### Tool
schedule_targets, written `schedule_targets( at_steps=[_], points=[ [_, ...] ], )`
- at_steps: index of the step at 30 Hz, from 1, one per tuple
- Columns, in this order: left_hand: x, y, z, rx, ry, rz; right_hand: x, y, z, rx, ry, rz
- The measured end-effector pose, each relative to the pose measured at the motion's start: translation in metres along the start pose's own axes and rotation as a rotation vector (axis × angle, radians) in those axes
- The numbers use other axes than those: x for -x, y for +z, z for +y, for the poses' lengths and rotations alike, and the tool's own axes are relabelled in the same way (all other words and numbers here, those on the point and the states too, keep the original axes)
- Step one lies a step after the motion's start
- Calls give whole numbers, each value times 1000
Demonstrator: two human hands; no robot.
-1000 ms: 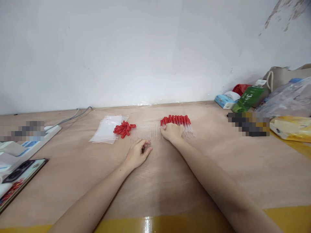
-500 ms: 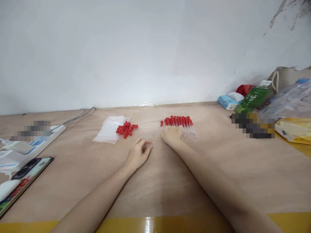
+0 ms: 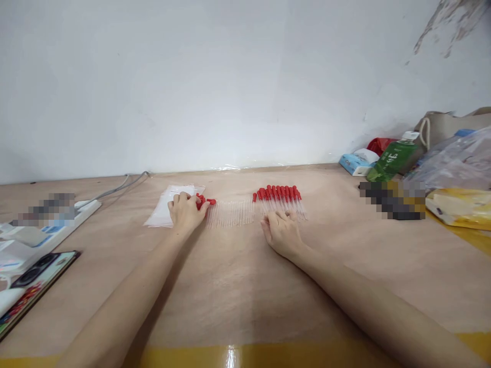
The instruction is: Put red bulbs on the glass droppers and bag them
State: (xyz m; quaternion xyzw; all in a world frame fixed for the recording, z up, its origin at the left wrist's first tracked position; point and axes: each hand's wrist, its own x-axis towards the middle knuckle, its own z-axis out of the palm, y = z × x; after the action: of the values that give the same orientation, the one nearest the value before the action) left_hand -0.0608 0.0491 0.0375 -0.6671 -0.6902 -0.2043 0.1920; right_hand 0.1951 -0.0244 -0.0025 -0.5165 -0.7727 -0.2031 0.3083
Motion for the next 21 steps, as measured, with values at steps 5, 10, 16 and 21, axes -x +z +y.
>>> schedule_targets(
  at_steps=[5,10,16,21],
  points=[
    [-1,10,4,-58,-12,-12,4,4,3,-77,-51,21],
    [3,13,6,-72,31,44,3,2,6,-99,-15,-42],
    [5,7,10,-95,68,107,3,3,4,-101,9,-78],
    [1,-3,11,-19,22,86,2,4,5,-135,25,-83]
  ],
)
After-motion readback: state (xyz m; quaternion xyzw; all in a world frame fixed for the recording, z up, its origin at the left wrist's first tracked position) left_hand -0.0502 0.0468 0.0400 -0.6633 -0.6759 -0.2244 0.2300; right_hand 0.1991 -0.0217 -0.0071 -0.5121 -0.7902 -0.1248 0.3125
